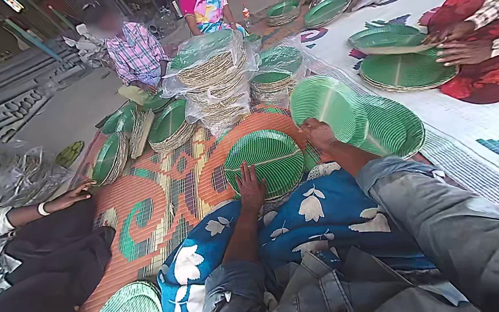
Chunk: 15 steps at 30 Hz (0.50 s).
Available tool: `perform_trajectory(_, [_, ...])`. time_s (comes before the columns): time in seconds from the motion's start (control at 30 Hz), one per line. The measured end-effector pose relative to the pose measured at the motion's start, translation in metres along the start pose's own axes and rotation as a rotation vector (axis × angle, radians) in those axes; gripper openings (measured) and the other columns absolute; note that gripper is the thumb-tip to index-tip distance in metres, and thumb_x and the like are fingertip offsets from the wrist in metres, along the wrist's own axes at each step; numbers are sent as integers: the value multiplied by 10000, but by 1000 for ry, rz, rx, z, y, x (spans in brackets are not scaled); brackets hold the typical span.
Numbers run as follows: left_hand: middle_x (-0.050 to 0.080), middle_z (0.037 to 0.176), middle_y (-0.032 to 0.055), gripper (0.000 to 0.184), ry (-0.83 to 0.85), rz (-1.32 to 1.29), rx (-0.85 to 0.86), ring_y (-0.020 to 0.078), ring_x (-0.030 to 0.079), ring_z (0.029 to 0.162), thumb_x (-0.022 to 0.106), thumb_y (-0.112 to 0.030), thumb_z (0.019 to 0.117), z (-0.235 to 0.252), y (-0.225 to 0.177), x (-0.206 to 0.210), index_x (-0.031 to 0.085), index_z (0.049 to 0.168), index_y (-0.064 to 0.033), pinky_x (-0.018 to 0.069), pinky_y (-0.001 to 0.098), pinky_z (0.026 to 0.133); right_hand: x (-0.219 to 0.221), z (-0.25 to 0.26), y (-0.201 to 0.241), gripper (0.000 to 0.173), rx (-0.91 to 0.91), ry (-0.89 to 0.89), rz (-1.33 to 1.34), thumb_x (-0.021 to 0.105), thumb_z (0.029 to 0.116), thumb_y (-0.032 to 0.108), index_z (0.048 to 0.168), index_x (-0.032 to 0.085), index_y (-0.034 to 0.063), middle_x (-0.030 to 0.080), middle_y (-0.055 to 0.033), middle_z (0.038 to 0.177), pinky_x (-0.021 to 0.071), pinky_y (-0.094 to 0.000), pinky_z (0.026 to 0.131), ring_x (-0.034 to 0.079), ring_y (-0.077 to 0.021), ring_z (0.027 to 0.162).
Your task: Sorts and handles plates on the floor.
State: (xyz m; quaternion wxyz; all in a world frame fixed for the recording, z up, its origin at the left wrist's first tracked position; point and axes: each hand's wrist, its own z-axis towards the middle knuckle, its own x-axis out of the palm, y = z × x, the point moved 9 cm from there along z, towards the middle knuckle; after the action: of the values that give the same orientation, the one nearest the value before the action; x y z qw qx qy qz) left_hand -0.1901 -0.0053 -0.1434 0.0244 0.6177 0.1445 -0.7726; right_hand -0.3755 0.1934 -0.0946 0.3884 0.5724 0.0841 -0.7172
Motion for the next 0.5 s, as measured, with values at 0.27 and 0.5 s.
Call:
perform_trajectory(0.27, [429,1594,216,507,334,39,63,384,351,1517,344,-316,1119,-12,-12,16,524,1474,-1,224,594,1234,85,-42,82,449,-381,815,-6,358,1144,263,1234,627,-84,638,-298,1265,426,-656,1003,591,-477,1242])
perform_trajectory(0.5, [284,1677,179,654,602,153,-75,347,258,1561,496,-477,1061,-15,2,47,396,1577,-88,214,617,1224,44,-25,-60,485,579,583,-94,598,1039,290,1349,587,-83,518,-327,1445,383,-716,1063,477,-501,1375])
